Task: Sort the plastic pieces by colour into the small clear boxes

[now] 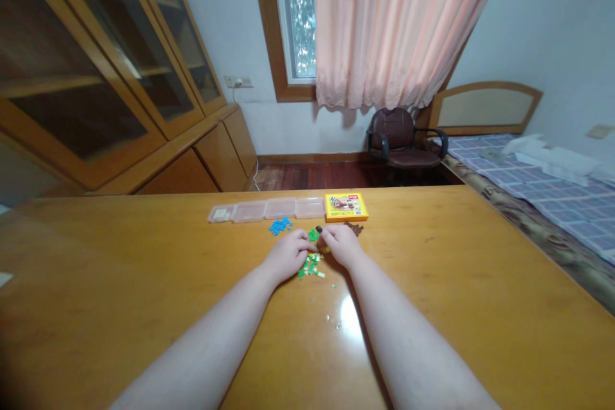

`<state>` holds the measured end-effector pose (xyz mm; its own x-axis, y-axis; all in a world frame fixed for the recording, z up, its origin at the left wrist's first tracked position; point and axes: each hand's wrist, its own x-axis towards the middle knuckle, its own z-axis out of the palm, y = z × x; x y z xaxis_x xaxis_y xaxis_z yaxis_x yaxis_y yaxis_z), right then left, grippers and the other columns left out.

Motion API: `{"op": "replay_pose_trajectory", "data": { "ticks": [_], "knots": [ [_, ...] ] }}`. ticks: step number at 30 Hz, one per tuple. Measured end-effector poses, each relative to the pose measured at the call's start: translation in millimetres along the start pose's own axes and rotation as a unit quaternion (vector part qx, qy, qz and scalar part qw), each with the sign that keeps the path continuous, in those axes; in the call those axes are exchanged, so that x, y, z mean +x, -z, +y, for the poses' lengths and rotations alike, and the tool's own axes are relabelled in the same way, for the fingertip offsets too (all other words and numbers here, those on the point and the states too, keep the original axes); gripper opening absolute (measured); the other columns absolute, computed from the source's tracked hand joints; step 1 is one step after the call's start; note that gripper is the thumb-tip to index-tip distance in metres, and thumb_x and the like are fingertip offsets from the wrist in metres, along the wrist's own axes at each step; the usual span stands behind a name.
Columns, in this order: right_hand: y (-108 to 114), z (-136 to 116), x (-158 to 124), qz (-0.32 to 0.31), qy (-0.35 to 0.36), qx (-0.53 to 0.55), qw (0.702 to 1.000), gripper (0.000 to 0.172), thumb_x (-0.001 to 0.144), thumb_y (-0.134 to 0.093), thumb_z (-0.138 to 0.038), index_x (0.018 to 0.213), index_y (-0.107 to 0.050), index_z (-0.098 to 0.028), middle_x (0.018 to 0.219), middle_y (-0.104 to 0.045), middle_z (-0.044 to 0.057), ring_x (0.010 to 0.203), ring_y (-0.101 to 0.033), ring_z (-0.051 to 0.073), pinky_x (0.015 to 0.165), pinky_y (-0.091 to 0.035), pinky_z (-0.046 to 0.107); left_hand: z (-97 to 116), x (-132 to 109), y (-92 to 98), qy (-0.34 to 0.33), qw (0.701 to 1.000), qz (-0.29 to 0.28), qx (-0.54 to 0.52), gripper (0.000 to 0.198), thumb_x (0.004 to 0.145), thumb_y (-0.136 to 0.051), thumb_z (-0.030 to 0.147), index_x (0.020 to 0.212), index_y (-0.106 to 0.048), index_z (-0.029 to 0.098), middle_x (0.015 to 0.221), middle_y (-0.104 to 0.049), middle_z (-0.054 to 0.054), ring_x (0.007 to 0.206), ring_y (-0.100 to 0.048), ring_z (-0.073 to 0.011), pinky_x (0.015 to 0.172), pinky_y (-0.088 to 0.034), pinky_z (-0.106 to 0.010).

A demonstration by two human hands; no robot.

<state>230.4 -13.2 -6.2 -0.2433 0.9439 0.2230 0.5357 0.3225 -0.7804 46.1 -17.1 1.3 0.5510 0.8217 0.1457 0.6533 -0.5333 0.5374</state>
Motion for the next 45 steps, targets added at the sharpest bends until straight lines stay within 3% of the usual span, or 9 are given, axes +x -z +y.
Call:
{"op": "replay_pose_trajectory", "data": {
  "ticks": [4, 10, 15, 21, 24, 29, 35, 41, 45],
  "knots": [
    [-0.4, -0.6, 1.0, -0.012, 0.001, -0.019, 1.000, 0.041, 0.090, -0.040, -0.033, 0.066, -0.068, -0.016, 0.065, -0.067, 0.004, 0.062, -0.060, 0.015, 0.062, -0.041, 0.024, 1.1, -0.5, 1.0, -0.007, 1.000, 0.006, 0.023, 0.031, 0.078, -0.046, 0.014, 0.087, -0.073, 0.025, 0.094, -0.061, -0.003, 0.087, -0.056, -0.0158, 0.083, -0.045, -0.027],
    [2.3, -3.8, 0.9, 0.039, -0.016, -0.042, 0.998, 0.040, 0.090, -0.038, -0.033, 0.069, -0.068, -0.017, 0.066, -0.067, 0.003, 0.063, -0.059, 0.016, 0.060, -0.039, 0.023, -0.9, -0.2, 1.8, 0.028, 0.997, 0.042, 0.052, 0.030, 0.078, -0.044, 0.012, 0.078, -0.072, 0.023, 0.088, -0.060, -0.003, 0.084, -0.056, -0.0158, 0.080, -0.044, -0.027],
    [1.2, -5.2, -0.3, -0.027, 0.006, -0.032, 0.999, 0.040, 0.089, -0.040, -0.033, 0.067, -0.069, -0.017, 0.064, -0.066, 0.003, 0.062, -0.058, 0.015, 0.060, -0.039, 0.023, -1.8, 0.6, 3.9, 0.079, 0.991, 0.080, 0.069, 0.028, 0.079, -0.044, 0.013, 0.074, -0.070, 0.021, 0.087, -0.059, -0.003, 0.082, -0.055, -0.0159, 0.076, -0.044, -0.027],
    [1.0, -2.9, 1.7, 0.029, -0.015, -0.054, 0.998, 0.039, 0.090, -0.039, -0.036, 0.077, -0.069, -0.016, 0.073, -0.069, 0.005, 0.067, -0.059, 0.017, 0.063, -0.040, 0.024, -4.6, 1.8, 3.6, 0.125, 0.985, 0.106, 0.059, 0.029, 0.081, -0.043, 0.014, 0.083, -0.071, 0.021, 0.093, -0.060, -0.004, 0.085, -0.057, -0.0164, 0.079, -0.044, -0.028],
    [2.0, -4.2, 0.7, 0.017, 0.001, -0.037, 0.999, 0.041, 0.091, -0.039, -0.036, 0.072, -0.069, -0.016, 0.069, -0.068, 0.004, 0.064, -0.058, 0.016, 0.062, -0.040, 0.024, -4.6, 2.1, 3.3, 0.099, 0.989, 0.094, 0.049, 0.031, 0.080, -0.043, 0.012, 0.089, -0.071, 0.021, 0.092, -0.060, -0.004, 0.086, -0.057, -0.0163, 0.079, -0.045, -0.028],
    [2.1, -7.2, -1.2, -0.034, 0.035, -0.020, 0.999, 0.045, 0.091, -0.040, -0.036, 0.064, -0.069, -0.015, 0.059, -0.064, 0.004, 0.060, -0.056, 0.015, 0.060, -0.038, 0.023, -2.1, 1.1, 2.6, 0.040, 0.997, 0.047, 0.050, 0.030, 0.078, -0.044, 0.012, 0.077, -0.072, 0.022, 0.086, -0.059, -0.002, 0.083, -0.056, -0.0151, 0.079, -0.044, -0.026],
    [2.6, -7.8, -0.8, -0.058, 0.033, -0.026, 0.997, 0.040, 0.090, -0.040, -0.033, 0.070, -0.072, -0.018, 0.063, -0.066, 0.002, 0.060, -0.056, 0.013, 0.060, -0.036, 0.023, -2.7, 1.4, 1.5, 0.070, 0.994, 0.052, 0.066, 0.030, 0.079, -0.042, 0.013, 0.084, -0.071, 0.022, 0.089, -0.059, -0.003, 0.084, -0.056, -0.0156, 0.079, -0.043, -0.026],
    [1.1, -8.4, -0.8, -0.011, -0.015, -0.065, 0.998, 0.049, 0.090, -0.039, -0.036, 0.050, -0.059, -0.016, 0.049, -0.057, 0.002, 0.051, -0.051, 0.013, 0.055, -0.034, 0.023, -4.3, 2.3, 5.9, 0.142, 0.980, 0.060, 0.122, 0.027, 0.080, -0.043, 0.017, 0.073, -0.068, 0.020, 0.085, -0.061, -0.004, 0.081, -0.057, -0.0172, 0.074, -0.044, -0.028],
    [0.7, -6.6, -0.3, 0.000, 0.013, -0.051, 0.999, 0.045, 0.090, -0.039, -0.035, 0.055, -0.061, -0.015, 0.057, -0.061, 0.003, 0.056, -0.053, 0.014, 0.057, -0.036, 0.024, -5.5, 2.9, 8.0, 0.139, 0.978, 0.090, 0.126, 0.026, 0.080, -0.043, 0.016, 0.073, -0.068, 0.020, 0.086, -0.062, -0.005, 0.083, -0.056, -0.0181, 0.077, -0.044, -0.030]
  ]
}}
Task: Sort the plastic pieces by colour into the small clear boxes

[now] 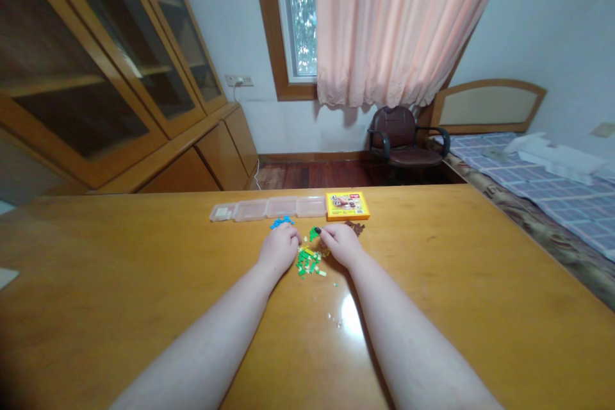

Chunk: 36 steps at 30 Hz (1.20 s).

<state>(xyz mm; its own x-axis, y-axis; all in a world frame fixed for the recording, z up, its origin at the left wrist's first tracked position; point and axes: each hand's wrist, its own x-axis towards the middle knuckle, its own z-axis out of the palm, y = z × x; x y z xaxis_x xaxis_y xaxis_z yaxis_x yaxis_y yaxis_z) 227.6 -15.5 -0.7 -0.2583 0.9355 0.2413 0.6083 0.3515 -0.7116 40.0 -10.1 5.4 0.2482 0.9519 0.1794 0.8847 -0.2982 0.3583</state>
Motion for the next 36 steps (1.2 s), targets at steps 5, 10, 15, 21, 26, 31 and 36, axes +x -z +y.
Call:
{"op": "replay_pose_trajectory", "data": {
  "ticks": [5, 10, 15, 21, 26, 31, 36],
  "knots": [
    [0.1, 2.3, 0.6, 0.005, 0.026, 0.019, 0.999, 0.042, 0.090, -0.040, -0.034, 0.060, -0.063, -0.015, 0.061, -0.062, 0.004, 0.060, -0.054, 0.015, 0.061, -0.038, 0.025, 0.7, -0.5, -1.9, -0.074, 0.997, -0.014, -0.034, 0.030, 0.077, -0.043, 0.011, 0.085, -0.070, 0.021, 0.091, -0.066, -0.003, 0.090, -0.056, -0.0176, 0.086, -0.042, -0.029],
    [1.0, -1.7, -0.4, -0.021, 0.060, 0.044, 0.997, 0.046, 0.092, -0.038, -0.038, 0.065, -0.067, -0.015, 0.063, -0.062, 0.004, 0.063, -0.055, 0.015, 0.063, -0.038, 0.025, 1.1, -0.7, -0.6, -0.030, 0.998, -0.047, 0.016, 0.029, 0.081, -0.041, 0.017, 0.079, -0.070, 0.020, 0.086, -0.067, -0.005, 0.085, -0.059, -0.0187, 0.080, -0.044, -0.030],
    [-0.4, -6.2, -1.7, -0.083, 0.106, 0.069, 0.989, 0.052, 0.091, -0.035, -0.049, 0.070, -0.069, -0.015, 0.064, -0.061, 0.004, 0.064, -0.054, 0.016, 0.063, -0.038, 0.025, 0.8, -0.3, 1.6, 0.021, 0.998, -0.039, 0.048, 0.031, 0.083, -0.039, 0.021, 0.075, -0.068, 0.019, 0.082, -0.066, -0.006, 0.078, -0.059, -0.0191, 0.072, -0.044, -0.030],
    [0.1, -4.2, -1.4, -0.060, 0.078, 0.064, 0.993, 0.054, 0.091, -0.035, -0.050, 0.068, -0.069, -0.015, 0.060, -0.060, 0.004, 0.060, -0.053, 0.015, 0.062, -0.038, 0.025, 1.0, -1.4, -1.9, -0.084, 0.996, -0.013, -0.034, 0.029, 0.081, -0.041, 0.016, 0.080, -0.069, 0.021, 0.086, -0.063, -0.004, 0.084, -0.057, -0.0164, 0.078, -0.044, -0.027],
    [0.6, -5.3, -1.3, -0.069, 0.082, 0.085, 0.991, 0.053, 0.091, -0.036, -0.051, 0.071, -0.069, -0.014, 0.066, -0.064, 0.005, 0.063, -0.055, 0.015, 0.064, -0.040, 0.025, 0.9, -1.9, -4.5, -0.094, 0.995, -0.023, -0.033, 0.027, 0.079, -0.043, 0.015, 0.077, -0.070, 0.021, 0.084, -0.062, -0.003, 0.083, -0.056, -0.0167, 0.077, -0.043, -0.027],
    [0.4, -7.0, -2.1, -0.071, 0.071, 0.085, 0.991, 0.055, 0.090, -0.036, -0.053, 0.069, -0.069, -0.014, 0.062, -0.062, 0.005, 0.060, -0.054, 0.015, 0.060, -0.039, 0.025, 2.2, -2.2, -0.2, -0.068, 0.997, -0.025, 0.004, 0.028, 0.080, -0.042, 0.017, 0.070, -0.067, 0.018, 0.080, -0.062, -0.005, 0.079, -0.056, -0.0170, 0.074, -0.043, -0.027],
    [0.8, -5.7, -2.9, -0.086, 0.064, 0.101, 0.989, 0.056, 0.089, -0.037, -0.053, 0.063, -0.067, -0.014, 0.059, -0.061, 0.004, 0.057, -0.053, 0.015, 0.060, -0.039, 0.024, 3.3, -3.6, 3.2, -0.077, 0.997, -0.020, -0.021, 0.027, 0.081, -0.042, 0.017, 0.068, -0.066, 0.017, 0.080, -0.062, -0.005, 0.080, -0.056, -0.0165, 0.074, -0.042, -0.027]
  ]
}}
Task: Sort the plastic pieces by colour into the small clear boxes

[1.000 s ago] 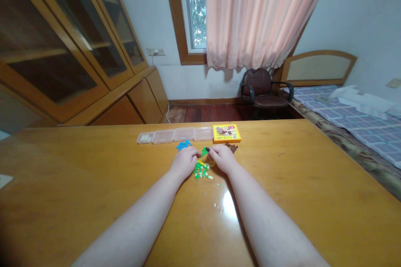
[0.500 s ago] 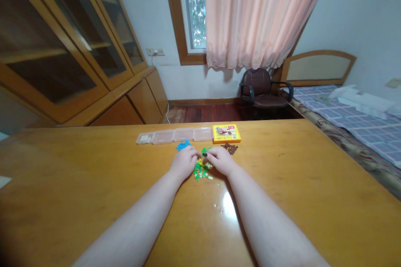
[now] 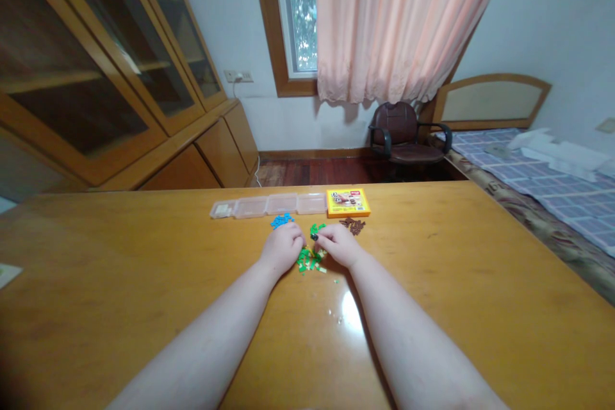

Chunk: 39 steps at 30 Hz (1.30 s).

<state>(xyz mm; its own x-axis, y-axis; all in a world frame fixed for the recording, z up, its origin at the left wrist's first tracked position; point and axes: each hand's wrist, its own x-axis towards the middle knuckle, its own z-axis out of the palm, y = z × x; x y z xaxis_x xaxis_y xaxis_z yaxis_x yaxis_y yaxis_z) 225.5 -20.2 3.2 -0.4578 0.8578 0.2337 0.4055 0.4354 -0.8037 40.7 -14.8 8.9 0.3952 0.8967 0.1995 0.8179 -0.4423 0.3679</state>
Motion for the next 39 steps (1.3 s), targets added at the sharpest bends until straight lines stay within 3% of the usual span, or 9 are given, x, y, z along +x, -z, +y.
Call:
{"op": "replay_pose_trajectory", "data": {
  "ticks": [6, 13, 18, 26, 32, 39],
  "knots": [
    [-0.1, -0.9, 0.4, -0.001, 0.004, -0.008, 1.000, 0.054, 0.089, -0.037, -0.054, 0.070, -0.069, -0.014, 0.062, -0.062, 0.004, 0.059, -0.054, 0.015, 0.059, -0.039, 0.024, -0.1, -1.1, 0.7, 0.005, 0.999, 0.020, -0.038, 0.026, 0.079, -0.041, 0.017, 0.066, -0.065, 0.017, 0.077, -0.061, -0.004, 0.078, -0.055, -0.0163, 0.072, -0.042, -0.027],
    [-1.7, 3.1, -0.4, 0.011, 0.000, 0.005, 1.000, 0.053, 0.089, -0.039, -0.049, 0.058, -0.064, -0.014, 0.055, -0.061, 0.003, 0.055, -0.055, 0.014, 0.057, -0.038, 0.023, 6.1, -7.2, 5.8, -0.108, 0.988, -0.021, -0.109, 0.023, 0.074, -0.046, 0.016, 0.069, -0.068, 0.020, 0.084, -0.060, -0.002, 0.081, -0.055, -0.0148, 0.076, -0.042, -0.026],
    [-0.9, 2.7, -0.4, 0.010, -0.007, 0.014, 1.000, 0.050, 0.089, -0.041, -0.046, 0.057, -0.063, -0.015, 0.055, -0.061, 0.003, 0.054, -0.055, 0.014, 0.057, -0.039, 0.023, 8.2, -6.7, 4.9, -0.078, 0.993, -0.045, -0.074, 0.023, 0.075, -0.048, 0.020, 0.070, -0.070, 0.021, 0.086, -0.062, -0.002, 0.082, -0.056, -0.0162, 0.076, -0.043, -0.027],
    [-0.2, 2.2, 0.9, 0.002, -0.031, -0.031, 0.999, 0.045, 0.089, -0.042, -0.045, 0.068, -0.068, -0.015, 0.060, -0.062, 0.002, 0.058, -0.053, 0.014, 0.058, -0.038, 0.023, 5.8, -3.0, 4.1, 0.011, 0.999, -0.010, -0.029, 0.026, 0.078, -0.046, 0.021, 0.074, -0.071, 0.019, 0.086, -0.062, -0.004, 0.081, -0.056, -0.0159, 0.075, -0.043, -0.026],
    [-0.9, 2.0, 4.0, 0.044, -0.047, -0.070, 0.995, 0.038, 0.089, -0.043, -0.040, 0.071, -0.068, -0.016, 0.064, -0.065, 0.003, 0.064, -0.056, 0.016, 0.061, -0.040, 0.024, 5.2, -3.9, 3.6, -0.031, 0.999, 0.008, -0.039, 0.025, 0.080, -0.046, 0.021, 0.071, -0.069, 0.019, 0.084, -0.061, -0.003, 0.079, -0.056, -0.0151, 0.073, -0.043, -0.026],
    [-0.2, 5.9, 3.6, 0.104, -0.085, -0.083, 0.987, 0.048, 0.091, -0.037, -0.037, 0.056, -0.063, -0.016, 0.057, -0.063, 0.004, 0.057, -0.056, 0.015, 0.060, -0.039, 0.025, 7.1, -3.9, 3.7, -0.025, 0.998, -0.014, -0.052, 0.026, 0.081, -0.045, 0.024, 0.074, -0.070, 0.019, 0.085, -0.062, -0.004, 0.080, -0.056, -0.0151, 0.076, -0.043, -0.026]
  ]
}}
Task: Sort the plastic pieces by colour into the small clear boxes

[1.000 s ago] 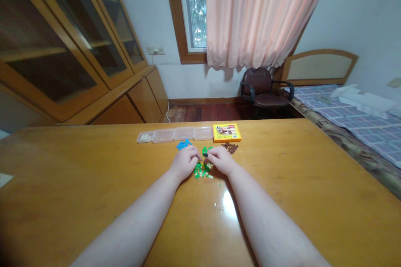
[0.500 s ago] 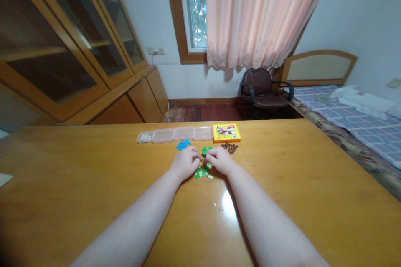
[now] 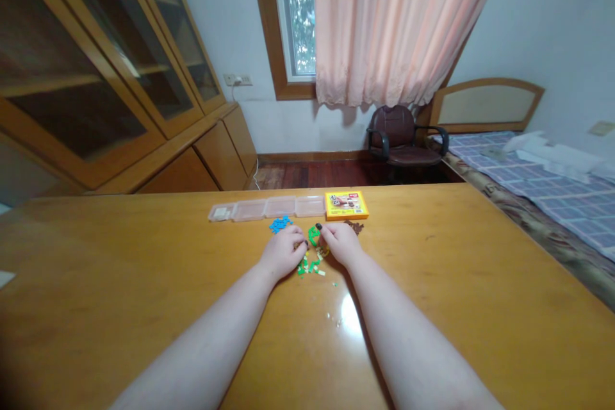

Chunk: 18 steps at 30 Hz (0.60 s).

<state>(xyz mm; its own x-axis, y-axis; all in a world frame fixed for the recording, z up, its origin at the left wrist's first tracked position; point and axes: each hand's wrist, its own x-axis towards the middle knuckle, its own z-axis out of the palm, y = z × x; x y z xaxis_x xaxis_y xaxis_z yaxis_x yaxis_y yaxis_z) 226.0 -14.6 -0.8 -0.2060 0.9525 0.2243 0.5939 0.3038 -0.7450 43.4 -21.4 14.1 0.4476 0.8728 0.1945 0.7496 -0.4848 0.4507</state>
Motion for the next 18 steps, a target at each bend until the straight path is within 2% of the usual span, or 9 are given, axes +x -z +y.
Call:
{"op": "replay_pose_trajectory", "data": {
  "ticks": [7, 12, 18],
  "knots": [
    [0.6, -1.5, -0.8, -0.042, 0.011, 0.017, 0.999, 0.048, 0.090, -0.039, -0.038, 0.055, -0.063, -0.016, 0.055, -0.063, 0.003, 0.054, -0.056, 0.014, 0.058, -0.039, 0.024, -1.4, -0.2, -2.1, -0.017, 1.000, 0.008, 0.006, 0.026, 0.081, -0.045, 0.024, 0.075, -0.070, 0.020, 0.087, -0.061, -0.003, 0.079, -0.057, -0.0145, 0.075, -0.044, -0.025],
    [1.3, -0.1, -0.7, 0.020, -0.016, 0.004, 1.000, 0.052, 0.090, -0.037, -0.041, 0.049, -0.059, -0.016, 0.049, -0.059, 0.003, 0.051, -0.054, 0.014, 0.055, -0.037, 0.024, -2.8, 1.0, -3.1, 0.001, 1.000, 0.015, 0.016, 0.029, 0.083, -0.044, 0.024, 0.065, -0.066, 0.018, 0.079, -0.060, -0.003, 0.077, -0.056, -0.0144, 0.072, -0.042, -0.025],
    [1.1, -0.1, 0.9, 0.002, -0.037, -0.019, 0.999, 0.045, 0.089, -0.039, -0.038, 0.059, -0.064, -0.016, 0.059, -0.065, 0.003, 0.057, -0.057, 0.015, 0.057, -0.037, 0.024, -2.6, 2.4, -3.5, 0.028, 0.999, 0.011, 0.033, 0.031, 0.084, -0.043, 0.025, 0.063, -0.065, 0.017, 0.076, -0.059, -0.003, 0.074, -0.055, -0.0140, 0.067, -0.040, -0.025]
  ]
}}
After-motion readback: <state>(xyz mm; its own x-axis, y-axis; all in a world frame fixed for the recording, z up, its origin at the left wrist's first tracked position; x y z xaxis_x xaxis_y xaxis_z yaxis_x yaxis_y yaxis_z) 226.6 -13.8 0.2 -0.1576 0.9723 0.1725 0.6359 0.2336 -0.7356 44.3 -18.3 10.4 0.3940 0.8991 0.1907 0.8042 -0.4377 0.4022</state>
